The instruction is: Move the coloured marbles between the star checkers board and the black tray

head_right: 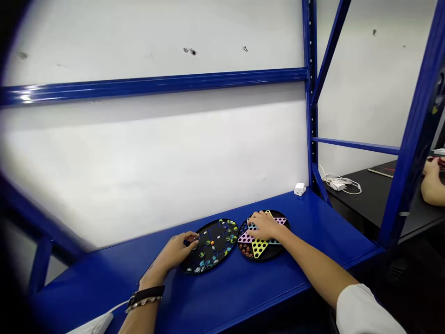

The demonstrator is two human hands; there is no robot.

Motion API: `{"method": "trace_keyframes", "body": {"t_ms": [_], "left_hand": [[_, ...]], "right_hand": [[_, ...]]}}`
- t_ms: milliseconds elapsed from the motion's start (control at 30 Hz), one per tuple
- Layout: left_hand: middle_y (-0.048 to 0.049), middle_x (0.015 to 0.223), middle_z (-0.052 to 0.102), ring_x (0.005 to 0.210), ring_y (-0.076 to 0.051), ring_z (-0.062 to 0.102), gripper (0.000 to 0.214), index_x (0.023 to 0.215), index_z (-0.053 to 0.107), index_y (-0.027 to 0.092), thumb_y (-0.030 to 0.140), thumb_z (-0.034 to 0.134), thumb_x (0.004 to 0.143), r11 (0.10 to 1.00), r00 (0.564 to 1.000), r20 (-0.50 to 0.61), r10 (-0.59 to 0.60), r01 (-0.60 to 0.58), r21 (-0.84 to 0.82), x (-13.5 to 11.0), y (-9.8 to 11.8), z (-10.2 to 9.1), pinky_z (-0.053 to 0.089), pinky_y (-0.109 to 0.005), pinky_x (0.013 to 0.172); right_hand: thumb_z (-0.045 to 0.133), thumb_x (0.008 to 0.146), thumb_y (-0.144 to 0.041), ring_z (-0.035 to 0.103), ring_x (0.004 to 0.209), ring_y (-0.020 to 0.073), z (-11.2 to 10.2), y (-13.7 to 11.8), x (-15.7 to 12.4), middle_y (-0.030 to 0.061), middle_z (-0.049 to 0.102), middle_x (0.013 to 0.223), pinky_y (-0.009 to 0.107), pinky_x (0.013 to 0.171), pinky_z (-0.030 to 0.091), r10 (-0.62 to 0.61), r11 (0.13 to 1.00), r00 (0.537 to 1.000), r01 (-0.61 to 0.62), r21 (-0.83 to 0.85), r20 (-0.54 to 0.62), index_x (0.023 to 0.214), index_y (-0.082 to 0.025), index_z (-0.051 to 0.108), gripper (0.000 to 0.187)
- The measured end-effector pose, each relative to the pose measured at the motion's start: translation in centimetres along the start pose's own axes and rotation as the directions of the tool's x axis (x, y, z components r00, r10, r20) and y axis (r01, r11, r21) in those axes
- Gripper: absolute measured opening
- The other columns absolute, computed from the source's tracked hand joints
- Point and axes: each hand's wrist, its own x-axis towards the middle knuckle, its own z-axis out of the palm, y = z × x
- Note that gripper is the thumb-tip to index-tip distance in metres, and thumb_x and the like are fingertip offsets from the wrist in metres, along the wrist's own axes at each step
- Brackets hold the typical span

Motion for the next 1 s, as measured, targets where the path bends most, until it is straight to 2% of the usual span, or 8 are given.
{"method": "trace_keyframes", "body": {"t_ms": [100, 233, 467, 600, 767, 867, 1000], "left_hand": [[-0.0039, 0.080, 0.074, 0.084, -0.026, 0.066, 0.018, 0.075, 0.071, 0.026, 0.035, 0.068, 0.060, 0.997, 1.000, -0.002, -0.025, 0.025, -0.067, 0.0, 0.4, 0.5, 0.048, -0.030, 0.078], [-0.0034, 0.075, 0.073, 0.080, -0.025, 0.066, 0.013, 0.068, 0.069, 0.025, 0.035, 0.066, 0.060, 0.994, 0.998, 0.047, -0.027, 0.032, -0.105, -0.2, 0.9, 0.6, 0.047, -0.028, 0.072], [-0.0010, 0.069, 0.068, 0.066, -0.020, 0.060, 0.021, 0.074, 0.069, 0.024, 0.043, 0.061, 0.070, 0.989, 0.998, 0.019, 0.068, -0.064, -0.136, -1.7, 3.1, 0.2, 0.041, -0.026, 0.061], [-0.0012, 0.064, 0.064, 0.063, -0.020, 0.058, 0.027, 0.073, 0.063, 0.024, 0.045, 0.049, 0.082, 0.997, 0.995, 0.082, 0.052, -0.056, 0.051, -3.1, 2.8, -0.1, 0.034, -0.027, 0.058], [-0.0053, 0.079, 0.069, 0.078, -0.023, 0.063, 0.035, 0.079, 0.061, 0.024, 0.044, 0.036, 0.092, 0.939, 0.992, 0.125, -0.027, -0.018, 0.343, -4.5, 3.6, -0.7, 0.036, -0.029, 0.064], [-0.0074, 0.091, 0.071, 0.088, -0.025, 0.065, 0.039, 0.083, 0.062, 0.022, 0.043, 0.031, 0.094, 0.916, 0.983, 0.180, -0.037, -0.038, 0.398, -5.5, 4.6, -0.1, 0.039, -0.030, 0.069], [-0.0081, 0.103, 0.070, 0.096, -0.025, 0.065, 0.042, 0.093, 0.062, 0.022, 0.041, 0.025, 0.097, 0.910, 0.984, 0.176, 0.007, -0.079, 0.406, -6.7, 5.0, 1.2, 0.043, -0.032, 0.076]], "right_hand": [[0.055, 0.089, -0.043, 0.051, 0.113, 0.0302, 0.0, 0.1, 0.0, 0.0108, 0.059, 0.121, 0.052, 0.101, 0.037, -0.006, 1.000, 1.000, 0.006, -0.004, 0.000, 0.115, -0.026, 0.066, 0.033], [0.053, 0.090, -0.042, 0.051, 0.112, 0.0293, 0.2, 0.4, 0.1, 0.0100, 0.059, 0.120, 0.051, 0.100, 0.037, -0.029, 0.999, 1.000, 0.029, -0.019, -0.008, 0.114, -0.025, 0.066, 0.032], [0.053, 0.089, -0.042, 0.051, 0.113, 0.0293, 0.4, 0.5, 0.3, 0.0097, 0.059, 0.119, 0.051, 0.101, 0.038, -0.025, 0.999, 1.000, 0.025, -0.024, -0.013, 0.113, -0.024, 0.065, 0.032], [0.053, 0.089, -0.042, 0.050, 0.113, 0.0299, 0.2, 0.3, 0.2, 0.0102, 0.059, 0.120, 0.052, 0.102, 0.037, -0.021, 1.000, 1.000, 0.020, -0.023, -0.006, 0.112, -0.023, 0.065, 0.032], [0.053, 0.090, -0.044, 0.051, 0.112, 0.0292, 0.2, 0.5, 0.1, 0.0097, 0.059, 0.119, 0.051, 0.101, 0.037, -0.018, 0.999, 1.000, 0.018, -0.030, -0.006, 0.113, -0.025, 0.065, 0.032], [0.053, 0.090, -0.045, 0.051, 0.112, 0.0290, 0.2, 0.6, 0.1, 0.0092, 0.059, 0.119, 0.050, 0.101, 0.037, -0.027, 0.999, 1.000, 0.027, -0.040, -0.006, 0.113, -0.026, 0.065, 0.032], [0.053, 0.090, -0.044, 0.052, 0.112, 0.0293, 0.2, 0.5, 0.1, 0.0099, 0.059, 0.118, 0.051, 0.101, 0.037, -0.025, 0.999, 1.000, 0.025, -0.036, -0.003, 0.112, -0.025, 0.066, 0.031]]}}
